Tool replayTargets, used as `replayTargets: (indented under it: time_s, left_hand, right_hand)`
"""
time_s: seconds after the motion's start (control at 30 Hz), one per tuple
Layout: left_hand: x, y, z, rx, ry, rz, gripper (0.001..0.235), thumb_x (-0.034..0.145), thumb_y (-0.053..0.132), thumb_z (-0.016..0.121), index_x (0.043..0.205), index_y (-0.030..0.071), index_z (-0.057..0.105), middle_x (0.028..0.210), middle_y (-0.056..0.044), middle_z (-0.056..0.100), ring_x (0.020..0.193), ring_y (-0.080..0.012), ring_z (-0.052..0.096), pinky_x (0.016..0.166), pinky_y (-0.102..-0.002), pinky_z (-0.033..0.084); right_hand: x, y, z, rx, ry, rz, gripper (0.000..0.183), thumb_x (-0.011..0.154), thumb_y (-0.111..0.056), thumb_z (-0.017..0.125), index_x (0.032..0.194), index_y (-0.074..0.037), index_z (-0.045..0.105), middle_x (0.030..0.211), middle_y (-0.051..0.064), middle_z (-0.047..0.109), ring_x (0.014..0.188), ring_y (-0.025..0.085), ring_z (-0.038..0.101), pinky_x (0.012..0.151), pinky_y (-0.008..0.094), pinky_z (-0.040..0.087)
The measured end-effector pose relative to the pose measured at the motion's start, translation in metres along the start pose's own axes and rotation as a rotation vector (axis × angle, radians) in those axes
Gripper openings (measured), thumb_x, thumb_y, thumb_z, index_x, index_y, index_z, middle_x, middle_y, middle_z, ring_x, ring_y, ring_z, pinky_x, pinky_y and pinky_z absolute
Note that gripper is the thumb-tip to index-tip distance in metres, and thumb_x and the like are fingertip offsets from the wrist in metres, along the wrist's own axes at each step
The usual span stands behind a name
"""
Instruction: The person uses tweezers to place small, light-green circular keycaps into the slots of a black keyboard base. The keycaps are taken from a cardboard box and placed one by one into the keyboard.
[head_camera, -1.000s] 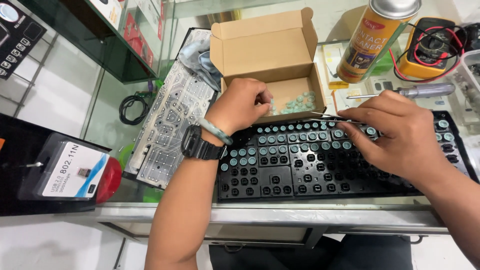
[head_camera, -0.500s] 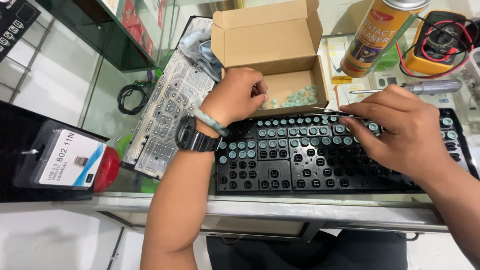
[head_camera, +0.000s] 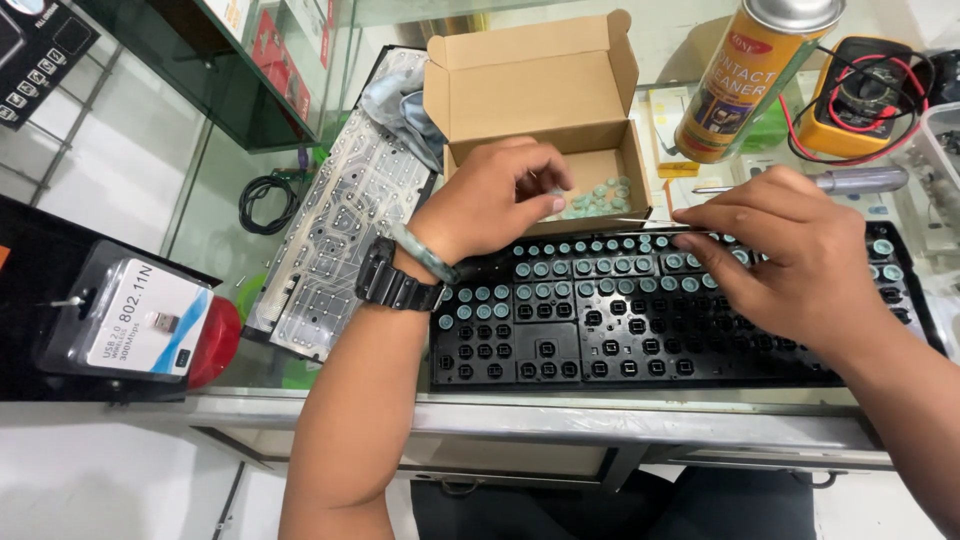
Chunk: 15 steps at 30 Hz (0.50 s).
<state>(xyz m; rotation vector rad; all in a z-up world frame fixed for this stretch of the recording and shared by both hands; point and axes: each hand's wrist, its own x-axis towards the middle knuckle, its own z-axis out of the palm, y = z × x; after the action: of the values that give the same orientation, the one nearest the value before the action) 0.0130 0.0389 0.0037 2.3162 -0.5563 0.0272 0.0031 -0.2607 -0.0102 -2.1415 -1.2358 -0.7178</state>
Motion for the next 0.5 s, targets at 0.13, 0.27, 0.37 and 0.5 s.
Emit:
replayTargets:
  time_s: [0.13, 0.27, 0.37, 0.5]
  left_hand:
    - [0.001, -0.01, 0.002, 0.006, 0.04, -0.036, 0.01, 0.088, 0.017, 0.079, 0.098, 0.018, 0.082, 0.096, 0.0, 0.073, 0.085, -0.0129, 0.068, 0.078, -0.028, 0.055]
    - [0.002, -0.021, 0.007, -0.014, 0.048, 0.051, 0.013, 0.088, 0.017, 0.078, 0.101, 0.018, 0.083, 0.095, 0.0, 0.078, 0.089, -0.0123, 0.073, 0.086, -0.026, 0.058]
    - [0.001, -0.015, 0.006, -0.032, 0.044, 0.018, 0.018, 0.093, 0.015, 0.07, 0.106, 0.015, 0.081, 0.101, -0.002, 0.08, 0.095, -0.0133, 0.074, 0.089, -0.028, 0.059]
    - [0.0, -0.007, 0.008, -0.22, 0.034, -0.122, 0.027, 0.096, 0.004, 0.059, 0.119, 0.006, 0.075, 0.104, -0.008, 0.082, 0.088, -0.0118, 0.081, 0.086, -0.025, 0.068]
  right_hand:
    - [0.001, 0.002, 0.001, -0.002, -0.008, -0.006, 0.013, 0.097, -0.007, 0.081, 0.107, 0.0, 0.078, 0.097, 0.011, 0.073, 0.085, 0.028, 0.063, 0.081, 0.038, 0.05]
    - [0.002, 0.0, 0.001, 0.001, -0.003, -0.008, 0.013, 0.096, -0.005, 0.083, 0.106, 0.001, 0.078, 0.097, 0.012, 0.074, 0.084, 0.028, 0.063, 0.081, 0.038, 0.05]
    - [0.001, 0.0, 0.0, 0.002, 0.007, -0.011, 0.014, 0.096, -0.005, 0.083, 0.106, 0.001, 0.078, 0.097, 0.012, 0.074, 0.084, 0.028, 0.063, 0.08, 0.038, 0.05]
    - [0.001, -0.001, -0.001, 0.003, 0.018, -0.007, 0.013, 0.096, -0.005, 0.082, 0.107, 0.001, 0.078, 0.097, 0.012, 0.073, 0.084, 0.028, 0.062, 0.079, 0.037, 0.05]
